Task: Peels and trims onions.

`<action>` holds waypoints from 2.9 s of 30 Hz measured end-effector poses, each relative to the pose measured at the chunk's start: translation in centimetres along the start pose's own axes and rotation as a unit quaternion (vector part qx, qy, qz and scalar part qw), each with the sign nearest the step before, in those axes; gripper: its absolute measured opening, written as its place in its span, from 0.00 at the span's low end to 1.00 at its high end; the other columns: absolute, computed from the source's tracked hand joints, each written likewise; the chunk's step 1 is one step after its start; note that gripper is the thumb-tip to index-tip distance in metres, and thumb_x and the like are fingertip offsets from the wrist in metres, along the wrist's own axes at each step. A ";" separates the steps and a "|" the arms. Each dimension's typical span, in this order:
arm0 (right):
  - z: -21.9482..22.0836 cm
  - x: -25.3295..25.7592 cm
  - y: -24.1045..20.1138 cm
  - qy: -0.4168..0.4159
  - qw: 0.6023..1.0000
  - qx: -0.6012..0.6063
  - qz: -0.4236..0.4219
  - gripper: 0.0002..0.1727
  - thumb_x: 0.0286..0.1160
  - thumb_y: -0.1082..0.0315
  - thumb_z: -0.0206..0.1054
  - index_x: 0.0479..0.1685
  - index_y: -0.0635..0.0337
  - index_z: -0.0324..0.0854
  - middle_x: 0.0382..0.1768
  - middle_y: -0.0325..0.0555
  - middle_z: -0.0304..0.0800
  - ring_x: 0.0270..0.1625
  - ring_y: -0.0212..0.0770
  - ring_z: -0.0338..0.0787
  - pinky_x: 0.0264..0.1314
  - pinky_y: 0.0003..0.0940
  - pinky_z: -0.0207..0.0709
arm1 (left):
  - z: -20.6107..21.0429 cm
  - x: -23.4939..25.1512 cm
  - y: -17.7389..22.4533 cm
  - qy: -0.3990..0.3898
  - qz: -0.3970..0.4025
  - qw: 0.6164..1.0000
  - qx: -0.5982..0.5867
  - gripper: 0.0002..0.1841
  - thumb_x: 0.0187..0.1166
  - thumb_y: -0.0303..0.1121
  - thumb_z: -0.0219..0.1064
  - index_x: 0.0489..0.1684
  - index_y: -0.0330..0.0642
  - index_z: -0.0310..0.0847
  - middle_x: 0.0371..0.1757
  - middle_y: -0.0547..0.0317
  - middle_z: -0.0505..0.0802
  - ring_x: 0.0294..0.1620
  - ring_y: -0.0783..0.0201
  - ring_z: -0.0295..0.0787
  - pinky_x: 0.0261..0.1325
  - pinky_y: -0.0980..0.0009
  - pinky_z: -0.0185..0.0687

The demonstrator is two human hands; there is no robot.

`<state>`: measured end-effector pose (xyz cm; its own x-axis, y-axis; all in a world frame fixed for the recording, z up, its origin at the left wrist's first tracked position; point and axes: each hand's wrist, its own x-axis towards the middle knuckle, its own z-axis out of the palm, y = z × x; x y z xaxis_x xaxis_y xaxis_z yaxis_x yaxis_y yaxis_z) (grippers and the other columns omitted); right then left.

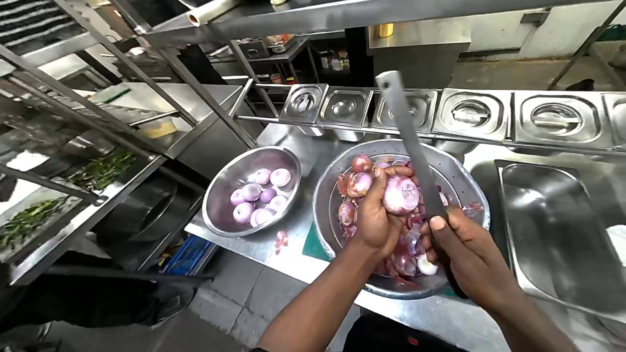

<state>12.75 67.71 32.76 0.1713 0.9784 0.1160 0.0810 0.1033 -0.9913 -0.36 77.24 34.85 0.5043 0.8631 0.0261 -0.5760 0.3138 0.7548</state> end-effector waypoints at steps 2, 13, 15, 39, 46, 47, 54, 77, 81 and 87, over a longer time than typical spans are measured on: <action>0.0 0.1 -0.5 0.033 0.992 -0.105 -0.057 0.22 0.90 0.43 0.49 0.39 0.44 0.82 0.23 0.35 0.85 0.21 0.35 0.86 0.21 0.32 0.83 | 0.7 -0.8 0.1 -0.029 0.004 0.999 -0.014 0.23 0.91 0.58 0.45 0.61 0.59 0.82 0.52 0.63 0.90 0.48 0.70 0.89 0.48 0.71 0.88; 0.4 0.7 -2.0 0.176 0.855 -0.395 -0.288 0.29 0.82 0.35 0.57 0.25 0.51 0.74 0.16 0.34 0.70 0.15 0.31 0.70 0.14 0.30 0.58 | 1.9 -2.1 0.7 -0.115 0.010 0.990 -0.086 0.22 0.91 0.53 0.45 0.65 0.53 0.80 0.59 0.57 0.89 0.54 0.67 0.89 0.50 0.72 0.87; 0.4 0.7 -2.1 0.176 0.853 -0.395 -0.294 0.29 0.82 0.36 0.58 0.25 0.52 0.74 0.16 0.34 0.70 0.15 0.31 0.70 0.14 0.30 0.58 | 2.0 -2.2 0.8 -0.117 0.014 0.990 -0.080 0.22 0.91 0.53 0.45 0.65 0.53 0.80 0.59 0.58 0.88 0.54 0.68 0.89 0.49 0.73 0.87; 0.3 0.5 -2.6 0.155 0.856 -0.398 -0.292 0.28 0.83 0.36 0.56 0.26 0.51 0.76 0.16 0.32 0.70 0.15 0.29 0.70 0.14 0.29 0.59 | 2.2 -2.5 1.1 -0.123 0.023 0.990 -0.063 0.21 0.92 0.53 0.46 0.64 0.54 0.79 0.59 0.59 0.87 0.52 0.70 0.88 0.45 0.77 0.86; 0.0 0.6 -2.5 0.137 0.853 -0.404 -0.301 0.29 0.87 0.38 0.52 0.25 0.51 0.74 0.16 0.33 0.70 0.15 0.30 0.70 0.13 0.30 0.59 | 2.2 -2.5 1.1 -0.108 0.032 0.993 -0.047 0.21 0.92 0.51 0.45 0.65 0.53 0.79 0.58 0.58 0.88 0.52 0.69 0.89 0.47 0.76 0.86; 0.0 0.6 -2.4 0.133 0.851 -0.408 -0.305 0.29 0.88 0.39 0.50 0.25 0.51 0.74 0.16 0.33 0.70 0.15 0.31 0.71 0.13 0.30 0.59 | 2.2 -2.5 1.0 -0.107 0.032 0.993 -0.045 0.21 0.92 0.51 0.44 0.66 0.52 0.78 0.59 0.58 0.87 0.54 0.68 0.88 0.49 0.74 0.86; 0.9 0.6 -1.6 0.140 0.796 -0.475 -0.348 0.28 0.89 0.42 0.45 0.23 0.50 0.71 0.16 0.37 0.71 0.15 0.37 0.73 0.12 0.32 0.59 | 1.9 -2.2 1.1 -0.039 -0.021 0.993 -0.105 0.21 0.90 0.56 0.48 0.64 0.56 0.80 0.59 0.59 0.89 0.54 0.66 0.91 0.49 0.71 0.89; 1.7 1.5 -1.9 0.098 0.944 -0.268 -0.164 0.23 0.80 0.33 0.59 0.27 0.39 0.75 0.14 0.22 0.71 0.14 0.23 0.72 0.12 0.27 0.67 | -0.1 -0.5 1.4 -0.135 0.062 0.949 -0.279 0.10 0.74 0.36 0.62 0.49 0.45 0.79 0.56 0.52 0.85 0.62 0.56 0.84 0.62 0.58 0.83; 1.7 1.3 -2.1 0.108 0.929 -0.302 -0.187 0.24 0.81 0.33 0.58 0.27 0.40 0.75 0.14 0.21 0.70 0.15 0.22 0.70 0.13 0.27 0.64 | 0.2 -0.8 1.5 -0.139 0.064 0.947 -0.282 0.10 0.75 0.36 0.63 0.49 0.46 0.79 0.56 0.53 0.86 0.62 0.57 0.85 0.60 0.59 0.84; 1.5 1.3 -2.4 0.104 0.930 -0.293 -0.194 0.26 0.84 0.32 0.53 0.26 0.40 0.74 0.13 0.23 0.71 0.14 0.25 0.73 0.12 0.30 0.67 | 0.4 -1.2 1.4 -0.159 0.075 0.946 -0.271 0.11 0.75 0.34 0.63 0.52 0.46 0.78 0.64 0.48 0.84 0.68 0.49 0.83 0.70 0.50 0.80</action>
<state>11.30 68.96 35.24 0.1982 0.8262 0.5274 0.6879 0.2661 -0.6753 -1.56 76.51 36.12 0.5083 0.7791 0.3670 -0.8589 0.4275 0.2821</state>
